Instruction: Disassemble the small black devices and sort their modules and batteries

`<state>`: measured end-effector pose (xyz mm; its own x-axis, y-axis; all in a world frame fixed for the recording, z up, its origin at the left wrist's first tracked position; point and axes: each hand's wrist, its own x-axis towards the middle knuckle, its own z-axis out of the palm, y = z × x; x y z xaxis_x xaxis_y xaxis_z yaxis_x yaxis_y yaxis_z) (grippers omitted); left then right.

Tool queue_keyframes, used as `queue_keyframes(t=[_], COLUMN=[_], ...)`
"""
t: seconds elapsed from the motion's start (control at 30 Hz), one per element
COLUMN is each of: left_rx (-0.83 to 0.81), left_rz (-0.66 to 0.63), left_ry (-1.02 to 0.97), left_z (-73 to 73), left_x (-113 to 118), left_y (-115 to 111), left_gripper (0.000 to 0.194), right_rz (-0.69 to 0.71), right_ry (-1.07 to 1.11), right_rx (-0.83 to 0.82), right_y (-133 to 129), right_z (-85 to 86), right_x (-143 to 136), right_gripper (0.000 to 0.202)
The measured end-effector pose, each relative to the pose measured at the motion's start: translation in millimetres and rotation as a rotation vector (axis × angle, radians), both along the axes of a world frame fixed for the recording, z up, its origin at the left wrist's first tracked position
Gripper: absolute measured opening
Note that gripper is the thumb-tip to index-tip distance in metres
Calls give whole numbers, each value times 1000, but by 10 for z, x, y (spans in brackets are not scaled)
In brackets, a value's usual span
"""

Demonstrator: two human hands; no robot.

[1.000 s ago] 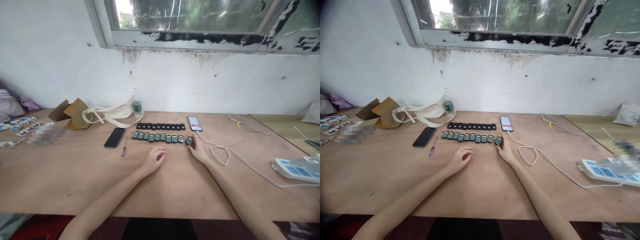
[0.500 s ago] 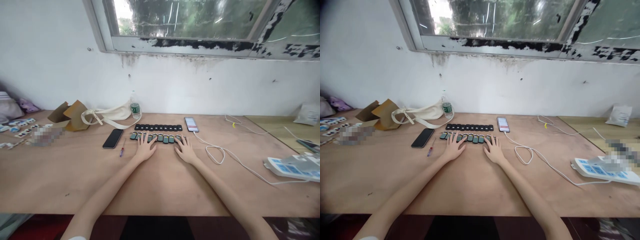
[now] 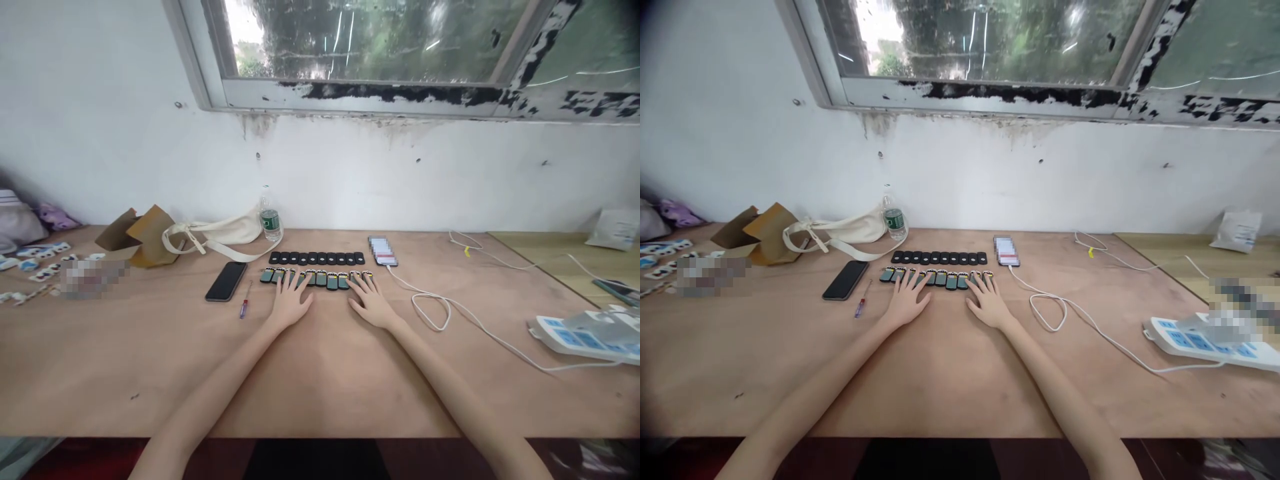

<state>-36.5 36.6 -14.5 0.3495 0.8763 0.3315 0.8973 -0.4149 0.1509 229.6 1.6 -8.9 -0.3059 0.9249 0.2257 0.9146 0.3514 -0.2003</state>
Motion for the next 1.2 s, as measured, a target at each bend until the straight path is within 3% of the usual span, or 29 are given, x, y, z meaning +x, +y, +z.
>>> queue_keyframes(t=[0.27, 0.53, 0.73, 0.9, 1.07, 1.2], left_rx=[-46, 3, -43, 15, 65, 86], left_rz=[-76, 176, 186, 190, 264, 240], left_ry=[2, -62, -56, -48, -46, -46], left_z=[3, 18, 6, 17, 28, 25], left_x=[16, -157, -146, -126, -225, -301], left_y=[42, 31, 19, 5, 86, 125], left_gripper=[57, 54, 57, 56, 52, 52], right_rz=[18, 60, 65, 58, 71, 77], right_ry=[18, -12, -5, 23, 31, 28], right_rx=[-26, -38, -73, -49, -7, -12], right_y=[-55, -140, -118, -121, -129, -117], right_z=[39, 64, 75, 77, 59, 38], right_x=[-6, -61, -51, -42, -41, -33], right_gripper=[55, 53, 51, 52, 54, 54])
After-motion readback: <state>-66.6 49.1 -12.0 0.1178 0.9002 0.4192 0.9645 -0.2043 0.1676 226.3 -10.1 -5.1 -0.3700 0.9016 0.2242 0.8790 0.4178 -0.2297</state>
